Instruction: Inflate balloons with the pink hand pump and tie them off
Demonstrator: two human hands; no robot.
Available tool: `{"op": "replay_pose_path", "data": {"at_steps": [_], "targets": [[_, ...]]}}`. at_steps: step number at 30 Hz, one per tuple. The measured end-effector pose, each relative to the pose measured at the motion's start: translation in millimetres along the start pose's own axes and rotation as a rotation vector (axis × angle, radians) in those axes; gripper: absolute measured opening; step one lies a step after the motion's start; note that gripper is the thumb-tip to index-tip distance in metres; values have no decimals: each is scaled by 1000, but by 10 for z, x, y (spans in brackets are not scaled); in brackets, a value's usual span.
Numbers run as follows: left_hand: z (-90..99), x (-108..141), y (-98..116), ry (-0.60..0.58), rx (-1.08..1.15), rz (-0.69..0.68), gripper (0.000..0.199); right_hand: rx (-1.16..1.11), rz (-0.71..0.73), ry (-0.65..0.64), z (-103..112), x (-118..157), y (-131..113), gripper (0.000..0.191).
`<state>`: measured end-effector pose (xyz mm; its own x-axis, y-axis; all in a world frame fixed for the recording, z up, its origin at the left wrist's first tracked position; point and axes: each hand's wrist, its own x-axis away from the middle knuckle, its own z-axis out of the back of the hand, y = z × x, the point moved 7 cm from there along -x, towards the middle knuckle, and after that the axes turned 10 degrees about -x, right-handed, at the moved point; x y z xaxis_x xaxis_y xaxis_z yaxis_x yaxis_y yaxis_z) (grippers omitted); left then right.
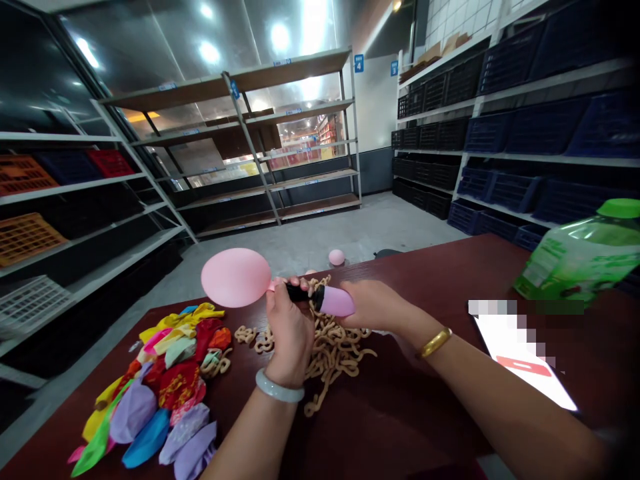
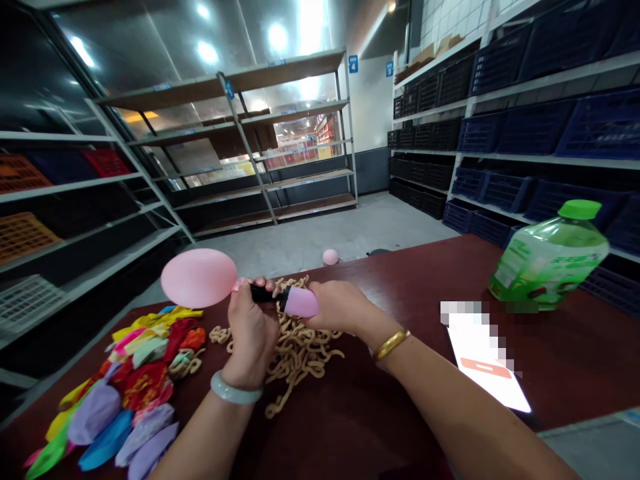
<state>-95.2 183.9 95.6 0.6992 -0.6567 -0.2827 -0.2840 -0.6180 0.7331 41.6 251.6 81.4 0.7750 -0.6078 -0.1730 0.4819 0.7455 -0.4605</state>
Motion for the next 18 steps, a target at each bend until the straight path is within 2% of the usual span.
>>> {"op": "replay_pose_path", "data": {"at_steps": [8,14,18], "targets": [[102,-156,176,20,-35,-36,18,-21,-11,7,-22,-38,8,44],[496,-548,472,135,-56,-103,17,-14,-10,-67,-14,-94,207,45],[665,-667,612,202,-50,-135,21,-30,-10,-106,19,-89,309,45]]}}
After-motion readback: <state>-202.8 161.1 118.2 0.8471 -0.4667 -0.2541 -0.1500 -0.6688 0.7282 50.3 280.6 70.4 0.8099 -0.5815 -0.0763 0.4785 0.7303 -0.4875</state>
